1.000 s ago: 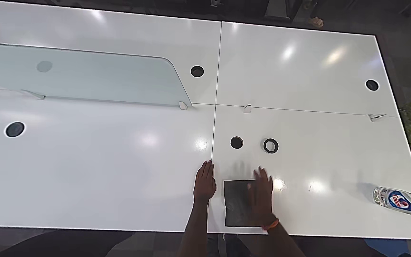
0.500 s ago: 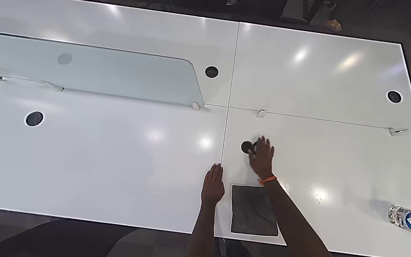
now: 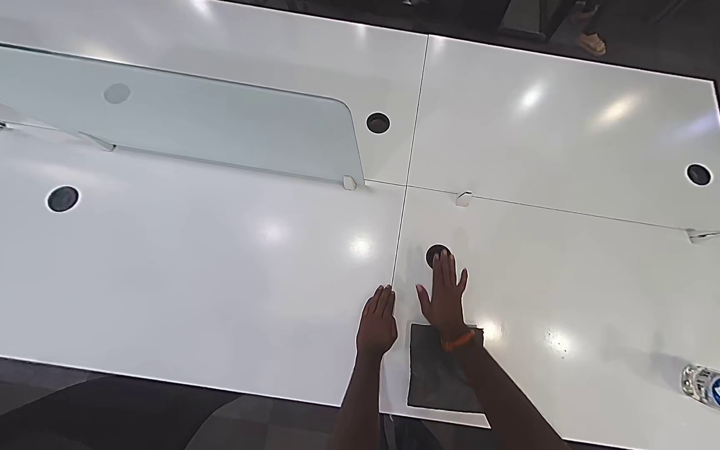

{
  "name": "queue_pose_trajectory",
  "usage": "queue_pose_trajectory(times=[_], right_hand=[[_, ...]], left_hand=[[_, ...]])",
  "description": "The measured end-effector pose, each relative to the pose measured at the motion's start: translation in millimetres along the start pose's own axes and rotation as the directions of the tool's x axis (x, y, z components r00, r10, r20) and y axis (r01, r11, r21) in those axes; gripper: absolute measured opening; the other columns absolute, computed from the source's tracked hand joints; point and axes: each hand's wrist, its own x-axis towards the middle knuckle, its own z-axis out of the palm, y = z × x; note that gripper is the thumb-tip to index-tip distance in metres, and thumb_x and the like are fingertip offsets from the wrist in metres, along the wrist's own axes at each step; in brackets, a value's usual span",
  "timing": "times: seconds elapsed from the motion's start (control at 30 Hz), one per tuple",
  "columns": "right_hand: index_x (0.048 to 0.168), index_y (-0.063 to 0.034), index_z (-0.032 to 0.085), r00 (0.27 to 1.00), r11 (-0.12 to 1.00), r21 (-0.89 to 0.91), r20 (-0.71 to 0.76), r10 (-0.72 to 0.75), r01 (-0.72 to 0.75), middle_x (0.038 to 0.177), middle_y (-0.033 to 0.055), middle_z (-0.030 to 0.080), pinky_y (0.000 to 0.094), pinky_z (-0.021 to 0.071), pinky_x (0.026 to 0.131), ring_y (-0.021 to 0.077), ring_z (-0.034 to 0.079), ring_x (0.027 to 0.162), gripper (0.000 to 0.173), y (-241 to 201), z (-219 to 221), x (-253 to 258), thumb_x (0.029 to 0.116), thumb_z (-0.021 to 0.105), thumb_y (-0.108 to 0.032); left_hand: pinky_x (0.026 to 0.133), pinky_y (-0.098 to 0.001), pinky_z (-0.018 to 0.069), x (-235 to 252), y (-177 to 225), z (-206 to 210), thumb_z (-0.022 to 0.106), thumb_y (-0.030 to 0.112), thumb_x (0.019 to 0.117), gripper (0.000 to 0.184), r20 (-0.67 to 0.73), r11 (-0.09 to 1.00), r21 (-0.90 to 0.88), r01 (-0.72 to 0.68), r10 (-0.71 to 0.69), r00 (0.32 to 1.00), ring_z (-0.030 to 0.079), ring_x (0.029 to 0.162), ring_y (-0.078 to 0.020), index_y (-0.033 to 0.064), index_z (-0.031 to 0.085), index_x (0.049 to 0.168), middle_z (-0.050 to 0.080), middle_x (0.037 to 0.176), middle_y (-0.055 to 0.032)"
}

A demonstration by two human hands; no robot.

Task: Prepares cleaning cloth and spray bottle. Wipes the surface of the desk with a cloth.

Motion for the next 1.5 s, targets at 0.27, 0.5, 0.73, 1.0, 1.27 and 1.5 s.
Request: queue_pose_trajectory(times=[0.27,0.5,0.73,1.0,1.27,1.5], right_hand=[[0.149,-0.0328,0.053,0.979,0.995,0.002,0.181,-0.100,0.101,0.163,0.0045,0.040,0.0698,0.0162,0.119,0.0305,0.029,0.154,0.060,4.0,0.8,-205.8,0.0996,0.032,-0.062],[0.158,-0.0382,0.037,0.943,0.996,-0.082,0.330,0.052,-0.026,0.171,0.0027,0.024,0.0725,0.0092,0.119,0.0317,0.016,0.158,0.068,3.4,-5.9,-169.7,0.0982,0.030,-0.070],[0.159,-0.0405,0.034,0.940,0.985,-0.173,0.333,0.078,-0.020,0.171,0.0012,0.022,0.0710,0.0091,0.120,0.0308,0.016,0.158,0.068,23.9,6.8,-140.9,0.0978,0.031,-0.068],[0.161,-0.0324,0.035,0.963,0.943,-0.223,0.054,0.263,-0.245,0.170,0.0070,0.026,0.0721,0.0123,0.119,0.0349,0.021,0.157,0.070,108.4,-4.8,-16.3,0.0995,0.025,-0.066],[0.152,-0.0325,0.049,1.000,0.985,-0.170,-0.018,-0.019,0.015,0.167,-0.0016,0.032,0.0674,0.0077,0.122,0.0260,0.018,0.158,0.052,142.2,-2.5,83.5,0.1041,0.034,-0.047],[0.156,-0.0282,0.045,0.998,0.988,-0.150,0.060,-0.013,0.022,0.168,-0.0025,0.031,0.0646,0.0118,0.123,0.0250,0.020,0.158,0.055,140.3,-6.7,92.1,0.1068,0.026,-0.046]], left_hand=[[0.119,-0.0456,0.0352,-0.5,1.0,-2.2,0.042,0.012,0.0928,0.054,0.005,1.000,-0.002,-0.004,0.004,1.000,0.040,0.148,-0.0287,0.0050,0.055,0.145,0.050,0.155,-0.0082],[0.120,-0.0457,0.0334,-0.2,0.0,-2.1,0.039,0.013,0.0933,0.056,0.026,1.000,0.029,0.004,-0.005,1.000,0.039,0.149,-0.0284,0.0056,0.053,0.146,0.049,0.157,-0.0080],[0.121,-0.0449,0.0329,-1.5,1.7,-1.6,0.038,0.013,0.0932,0.055,0.025,0.999,0.034,0.010,-0.011,1.000,0.038,0.149,-0.0282,0.0058,0.054,0.146,0.049,0.157,-0.0077],[0.120,-0.0458,0.0346,1.2,3.6,-3.7,0.038,0.012,0.0943,0.054,0.033,0.998,0.055,0.022,-0.024,0.999,0.040,0.148,-0.0281,0.0065,0.055,0.145,0.049,0.156,-0.0078],[0.120,-0.0458,0.0345,1.7,4.2,-5.7,0.041,0.013,0.0936,0.053,0.036,0.999,0.028,0.020,-0.021,0.999,0.040,0.148,-0.0285,0.0060,0.056,0.144,0.050,0.155,-0.0084],[0.120,-0.0454,0.0336,0.8,2.9,-4.8,0.038,0.013,0.0955,0.053,0.042,0.999,0.034,0.016,-0.018,0.999,0.040,0.149,-0.0283,0.0068,0.055,0.145,0.050,0.155,-0.0083]])
